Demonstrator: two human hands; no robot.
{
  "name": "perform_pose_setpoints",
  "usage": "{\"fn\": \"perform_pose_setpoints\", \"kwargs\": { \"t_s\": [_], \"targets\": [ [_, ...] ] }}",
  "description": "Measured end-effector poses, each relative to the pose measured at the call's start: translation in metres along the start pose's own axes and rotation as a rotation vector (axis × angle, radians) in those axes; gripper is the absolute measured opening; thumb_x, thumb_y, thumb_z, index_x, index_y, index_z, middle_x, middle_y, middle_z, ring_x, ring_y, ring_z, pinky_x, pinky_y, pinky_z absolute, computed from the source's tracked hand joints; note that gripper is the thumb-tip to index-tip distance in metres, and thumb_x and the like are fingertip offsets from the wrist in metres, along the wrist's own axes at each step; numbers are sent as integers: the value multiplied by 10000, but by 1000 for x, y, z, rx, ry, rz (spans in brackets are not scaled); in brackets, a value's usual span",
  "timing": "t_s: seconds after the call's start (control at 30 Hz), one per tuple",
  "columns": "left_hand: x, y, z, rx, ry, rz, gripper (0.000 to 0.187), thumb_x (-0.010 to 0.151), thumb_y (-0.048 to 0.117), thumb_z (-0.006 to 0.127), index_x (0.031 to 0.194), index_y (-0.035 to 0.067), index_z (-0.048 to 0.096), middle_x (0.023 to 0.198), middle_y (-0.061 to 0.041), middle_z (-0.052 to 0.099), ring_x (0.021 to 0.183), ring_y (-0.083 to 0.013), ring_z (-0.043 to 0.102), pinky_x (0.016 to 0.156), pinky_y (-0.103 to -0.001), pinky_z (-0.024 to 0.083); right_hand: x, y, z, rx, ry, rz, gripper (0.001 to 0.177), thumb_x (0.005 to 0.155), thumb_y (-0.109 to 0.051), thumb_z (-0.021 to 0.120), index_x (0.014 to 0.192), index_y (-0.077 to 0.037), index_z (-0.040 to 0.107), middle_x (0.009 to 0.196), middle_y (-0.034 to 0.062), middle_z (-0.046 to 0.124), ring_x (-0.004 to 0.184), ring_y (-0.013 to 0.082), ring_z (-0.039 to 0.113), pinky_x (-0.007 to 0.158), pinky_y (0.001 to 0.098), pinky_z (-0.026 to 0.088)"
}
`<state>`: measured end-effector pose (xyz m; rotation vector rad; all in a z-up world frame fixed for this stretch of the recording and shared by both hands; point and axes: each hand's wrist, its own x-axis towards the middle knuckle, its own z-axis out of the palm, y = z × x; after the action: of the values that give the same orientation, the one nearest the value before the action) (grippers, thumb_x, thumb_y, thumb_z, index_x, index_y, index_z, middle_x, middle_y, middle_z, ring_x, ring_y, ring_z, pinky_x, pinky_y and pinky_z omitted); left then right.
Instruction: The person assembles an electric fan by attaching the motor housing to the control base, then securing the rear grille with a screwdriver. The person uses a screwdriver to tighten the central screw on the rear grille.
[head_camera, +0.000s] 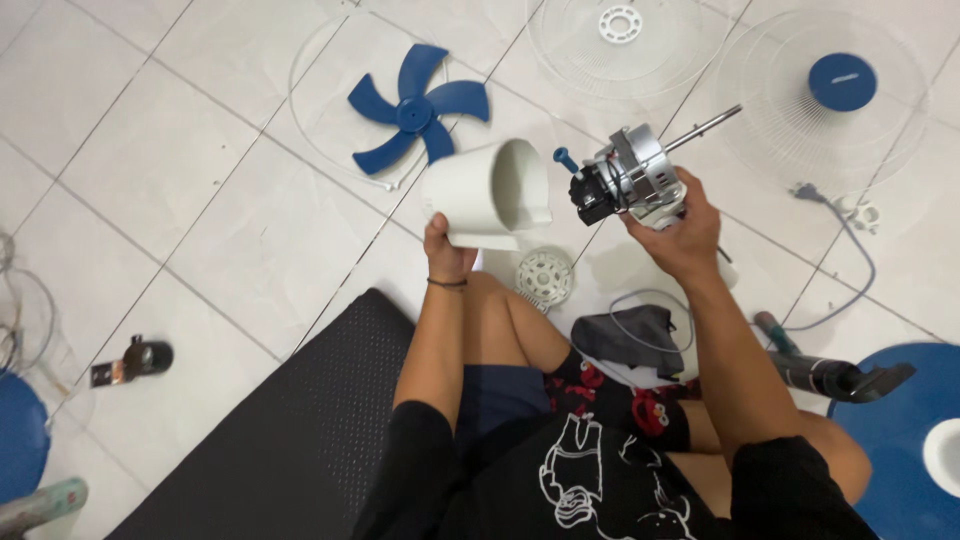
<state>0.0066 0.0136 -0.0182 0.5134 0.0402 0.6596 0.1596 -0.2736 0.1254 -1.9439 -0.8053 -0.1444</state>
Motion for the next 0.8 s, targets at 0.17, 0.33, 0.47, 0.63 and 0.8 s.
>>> {"fn": "perform_pose_setpoints", "kwargs": {
  "t_s": [0.17,0.33,0.47,0.63,0.8],
  "targets": [
    [1,4,-32,-89,-19,31,816,864,566,733,1412,-9,545,1331,-164,664,1193,-322,661,1041,-466,532,-12,-55,-33,-52,-148,11,772,780,-197,934,1419,-38,532,1130,144,745,1011,231,738,890,337,580],
    [-2,8,-32,-64,-76,-20,815,870,516,770,1436,-23,540,1346,-164,662,1210,-307,657,1058,-449,532,-16,-99,-46,-130,-301,116,899,731,-317,940,1433,-50,446,1083,166,724,900,268,715,782,359,553],
    [-1,6,-27,-5,-110,-58,815,839,452,822,1436,-26,540,1346,-154,661,1229,-297,655,1085,-429,530,-11,-114,-37,-189,-331,175,894,754,-371,927,1414,-32,428,1020,186,712,805,278,701,739,365,542],
    [-1,4,-16,130,-95,-28,828,819,422,845,1431,-25,513,1314,-152,655,1198,-299,661,1039,-434,544,-7,-114,-24,-166,-345,317,873,767,-376,894,1443,-69,435,975,192,728,797,298,704,742,384,542],
    [-5,9,1,186,-106,-16,868,808,399,854,1463,-18,465,1332,-151,627,1213,-293,641,1025,-437,543,-5,-109,-16,-198,-305,177,859,760,-393,911,1414,-58,466,1085,200,735,894,311,730,778,390,554]
  ]
}}
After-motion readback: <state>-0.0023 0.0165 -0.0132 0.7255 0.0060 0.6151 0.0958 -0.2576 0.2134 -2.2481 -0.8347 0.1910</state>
